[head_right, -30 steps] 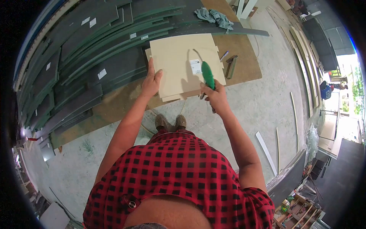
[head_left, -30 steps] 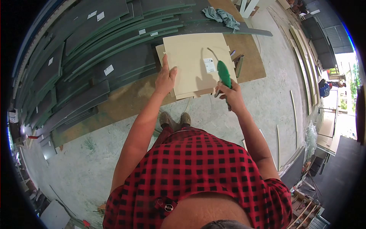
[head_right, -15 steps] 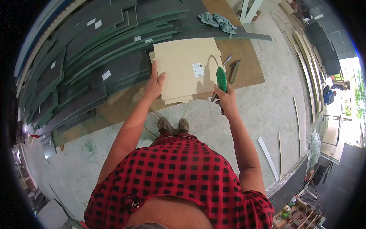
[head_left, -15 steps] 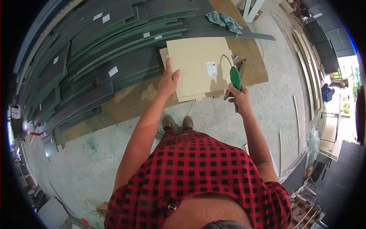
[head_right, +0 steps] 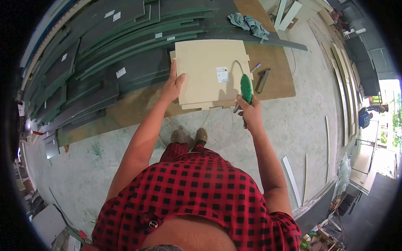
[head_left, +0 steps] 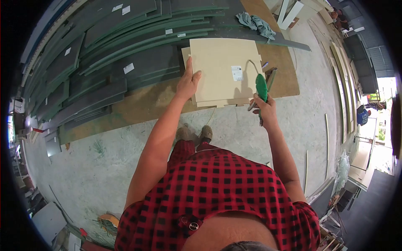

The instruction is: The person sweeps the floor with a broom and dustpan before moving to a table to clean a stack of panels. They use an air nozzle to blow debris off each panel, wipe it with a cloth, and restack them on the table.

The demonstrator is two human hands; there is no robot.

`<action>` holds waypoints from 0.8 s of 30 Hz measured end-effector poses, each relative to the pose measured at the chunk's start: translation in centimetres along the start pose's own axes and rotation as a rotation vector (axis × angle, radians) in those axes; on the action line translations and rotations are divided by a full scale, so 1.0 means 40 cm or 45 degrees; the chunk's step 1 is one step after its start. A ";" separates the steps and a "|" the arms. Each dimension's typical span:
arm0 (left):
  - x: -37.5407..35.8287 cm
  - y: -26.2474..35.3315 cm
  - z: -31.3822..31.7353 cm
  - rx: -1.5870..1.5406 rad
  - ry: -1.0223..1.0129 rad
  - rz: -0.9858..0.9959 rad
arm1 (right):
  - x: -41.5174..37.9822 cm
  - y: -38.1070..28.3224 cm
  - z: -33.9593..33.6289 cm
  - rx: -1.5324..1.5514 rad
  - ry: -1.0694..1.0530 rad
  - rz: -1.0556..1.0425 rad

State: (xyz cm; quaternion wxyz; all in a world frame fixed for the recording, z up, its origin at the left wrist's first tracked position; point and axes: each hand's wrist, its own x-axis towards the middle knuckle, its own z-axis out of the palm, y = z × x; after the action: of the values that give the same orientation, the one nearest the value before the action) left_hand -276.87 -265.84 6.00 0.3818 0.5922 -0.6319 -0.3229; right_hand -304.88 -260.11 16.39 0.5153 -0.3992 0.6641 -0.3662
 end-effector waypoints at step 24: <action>0.009 -0.041 -0.016 -0.031 -0.075 0.010 | -0.182 0.018 0.237 -0.249 -0.243 -0.108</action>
State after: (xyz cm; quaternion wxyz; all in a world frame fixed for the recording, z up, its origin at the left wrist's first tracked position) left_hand -275.50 -266.33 4.93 0.3714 0.5752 -0.6411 -0.3466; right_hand -294.65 -253.93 16.70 0.5186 -0.5083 0.6272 -0.2816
